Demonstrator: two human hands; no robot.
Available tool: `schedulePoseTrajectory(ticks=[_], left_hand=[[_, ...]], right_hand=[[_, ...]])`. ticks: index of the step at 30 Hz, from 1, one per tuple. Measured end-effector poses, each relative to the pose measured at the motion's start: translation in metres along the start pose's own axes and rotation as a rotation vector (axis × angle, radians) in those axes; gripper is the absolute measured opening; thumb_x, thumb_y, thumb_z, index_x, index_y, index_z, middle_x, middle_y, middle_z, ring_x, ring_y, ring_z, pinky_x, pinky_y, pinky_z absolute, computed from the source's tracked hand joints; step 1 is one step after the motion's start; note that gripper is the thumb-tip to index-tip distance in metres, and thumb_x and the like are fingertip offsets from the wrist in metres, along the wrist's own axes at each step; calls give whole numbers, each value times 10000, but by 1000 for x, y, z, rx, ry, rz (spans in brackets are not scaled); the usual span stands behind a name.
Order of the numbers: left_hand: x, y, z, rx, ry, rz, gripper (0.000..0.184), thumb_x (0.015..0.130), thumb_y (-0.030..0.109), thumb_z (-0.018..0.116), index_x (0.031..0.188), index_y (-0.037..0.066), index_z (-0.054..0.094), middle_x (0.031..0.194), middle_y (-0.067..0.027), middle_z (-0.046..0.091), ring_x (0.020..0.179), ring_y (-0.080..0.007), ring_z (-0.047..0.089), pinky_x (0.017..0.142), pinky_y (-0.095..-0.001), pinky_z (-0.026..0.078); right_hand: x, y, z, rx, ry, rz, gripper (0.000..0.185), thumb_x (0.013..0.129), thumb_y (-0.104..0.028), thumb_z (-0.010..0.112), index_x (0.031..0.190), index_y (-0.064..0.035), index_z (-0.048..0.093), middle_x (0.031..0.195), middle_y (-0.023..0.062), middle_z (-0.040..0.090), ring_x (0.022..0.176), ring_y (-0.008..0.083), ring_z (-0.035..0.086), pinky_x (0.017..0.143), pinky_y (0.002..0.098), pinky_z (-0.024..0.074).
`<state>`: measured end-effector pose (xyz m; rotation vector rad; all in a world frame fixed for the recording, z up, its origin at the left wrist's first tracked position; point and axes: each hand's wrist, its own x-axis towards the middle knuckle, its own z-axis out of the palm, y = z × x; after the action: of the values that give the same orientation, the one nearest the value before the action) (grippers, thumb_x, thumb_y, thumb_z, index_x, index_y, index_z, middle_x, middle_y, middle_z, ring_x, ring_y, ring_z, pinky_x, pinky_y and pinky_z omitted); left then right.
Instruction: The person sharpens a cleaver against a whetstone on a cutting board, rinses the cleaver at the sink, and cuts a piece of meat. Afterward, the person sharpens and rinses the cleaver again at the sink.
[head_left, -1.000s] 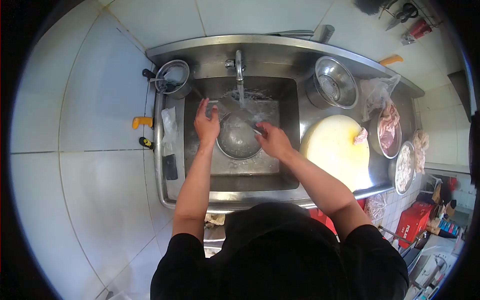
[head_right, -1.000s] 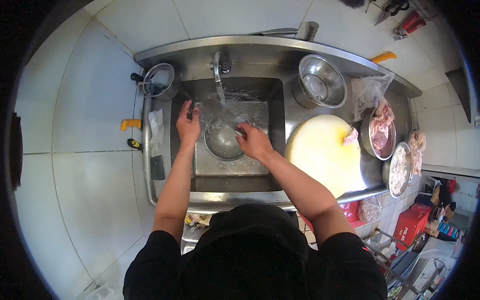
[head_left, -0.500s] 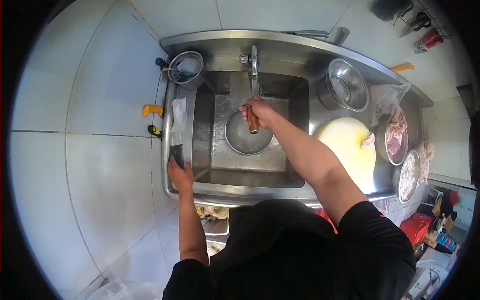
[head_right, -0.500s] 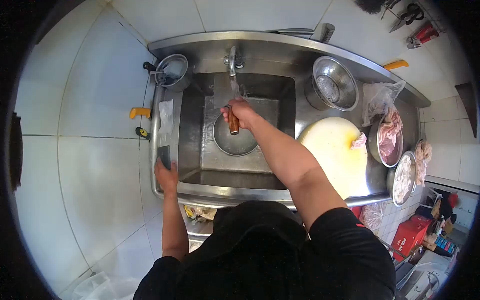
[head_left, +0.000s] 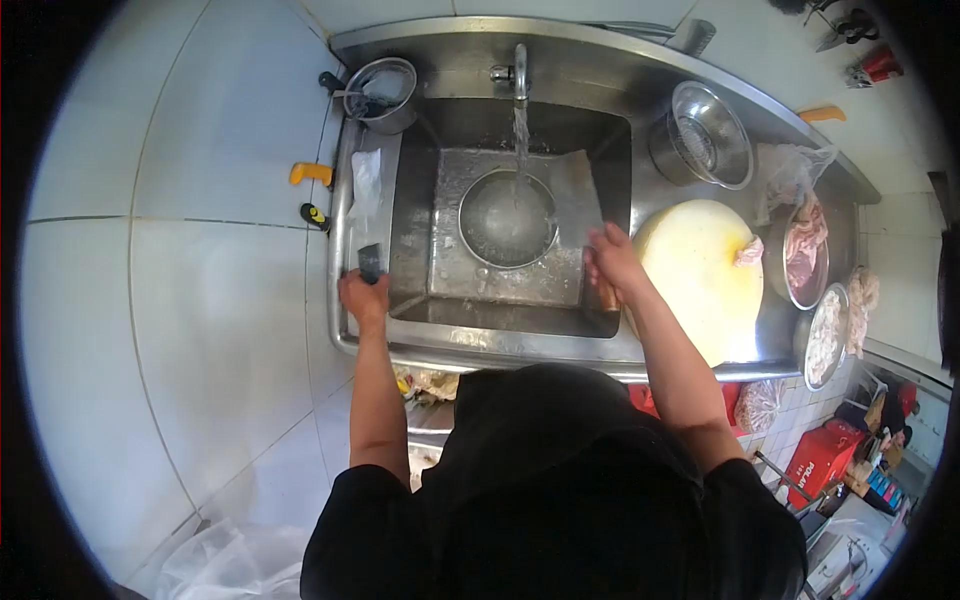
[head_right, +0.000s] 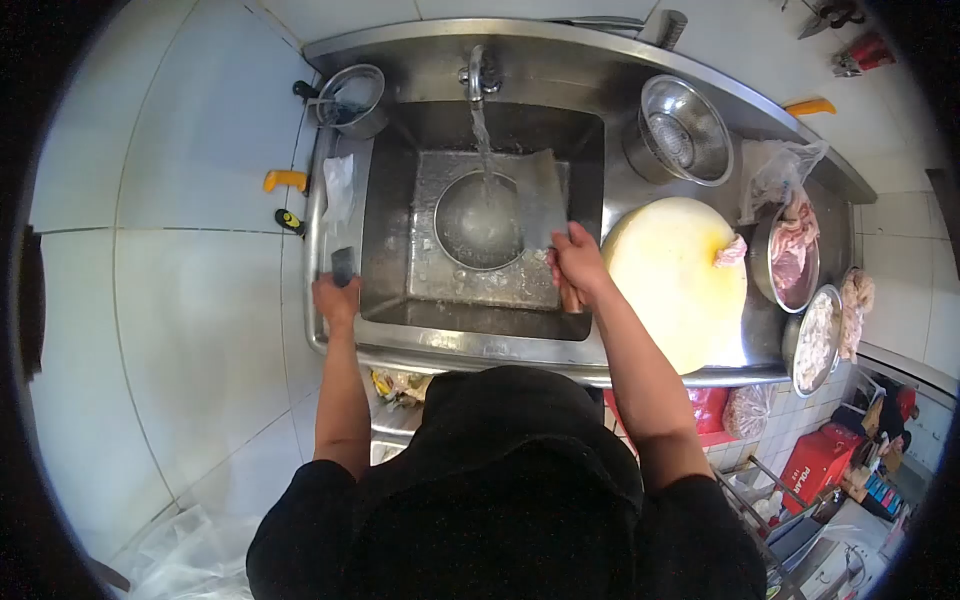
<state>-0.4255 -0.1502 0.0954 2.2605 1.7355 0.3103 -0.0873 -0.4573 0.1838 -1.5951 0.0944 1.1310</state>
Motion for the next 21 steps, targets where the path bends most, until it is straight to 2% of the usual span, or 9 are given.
schedulePoseTrajectory(ticks=[2, 5, 7, 9, 11, 14, 17, 18, 21], left_hand=[[-12, 22, 1, -30, -41, 45, 562, 686, 229, 880, 1135, -28, 661, 1164, -253, 622, 1084, -423, 599, 967, -500, 488], [-28, 76, 17, -231, -136, 191, 528, 672, 210, 873, 1108, -5, 667, 1084, -238, 653, 1071, -430, 601, 950, -496, 492], [-18, 144, 17, -248, -196, 497, 536, 676, 220, 862, 1120, 2, 657, 1039, -227, 674, 1051, -433, 605, 944, -500, 490], [3, 194, 49, -294, -294, 516, 580, 684, 263, 847, 1160, 2, 642, 1124, -243, 681, 1062, -435, 611, 948, -505, 489], [22, 246, 64, -243, -401, 531, 643, 688, 330, 841, 1203, 7, 630, 1156, -252, 694, 1093, -443, 617, 976, -501, 484], [39, 295, 74, -212, -446, 566, 677, 689, 372, 845, 1217, 1, 639, 1153, -240, 712, 1118, -427, 644, 976, -476, 502], [47, 311, 54, -182, -596, 615, 686, 692, 393, 848, 1229, 12, 653, 1135, -221, 729, 1107, -392, 678, 960, -461, 521], [50, 304, 67, -139, -509, 622, 626, 694, 392, 851, 1174, 23, 694, 1149, -216, 731, 1064, -365, 708, 918, -449, 543], [59, 294, 71, -204, -583, 573, 582, 689, 411, 855, 1112, 33, 726, 1110, -221, 738, 1017, -333, 728, 892, -423, 554]], right_hand=[[-24, 6, -7, -22, -5, -39, 161, 1071, -251, 551, 1050, -128, 450, 705, 34, 569, 484, 121, 486, 421, 297, 421], [-55, 11, -13, -32, 89, 18, 159, 1079, -252, 536, 1032, -129, 447, 694, 31, 559, 483, 120, 486, 420, 295, 423], [-67, 14, -15, -72, 79, -27, 174, 1081, -255, 534, 1016, -124, 440, 690, 28, 550, 478, 120, 483, 418, 296, 420], [-76, 18, -18, -64, 93, -71, 181, 1081, -250, 535, 1026, -107, 440, 690, 26, 541, 482, 121, 485, 420, 297, 417], [-90, 18, -18, -90, 125, -128, 192, 1078, -250, 541, 1054, -83, 447, 683, 26, 535, 482, 123, 488, 421, 299, 417], [-115, 19, -23, -135, 189, -191, 201, 1073, -239, 546, 1029, -55, 478, 668, 36, 544, 489, 116, 503, 430, 295, 417], [-139, 25, -28, -164, 253, -214, 211, 1071, -231, 549, 975, -52, 493, 656, 36, 549, 489, 109, 506, 436, 283, 406], [-148, 26, -29, -125, 276, -194, 192, 1076, -218, 537, 971, -65, 488, 660, 26, 530, 500, 101, 491, 443, 277, 403], [-161, 41, -38, -51, 326, -197, 171, 1081, -197, 527, 969, -79, 476, 663, 13, 506, 511, 88, 467, 445, 265, 385]])
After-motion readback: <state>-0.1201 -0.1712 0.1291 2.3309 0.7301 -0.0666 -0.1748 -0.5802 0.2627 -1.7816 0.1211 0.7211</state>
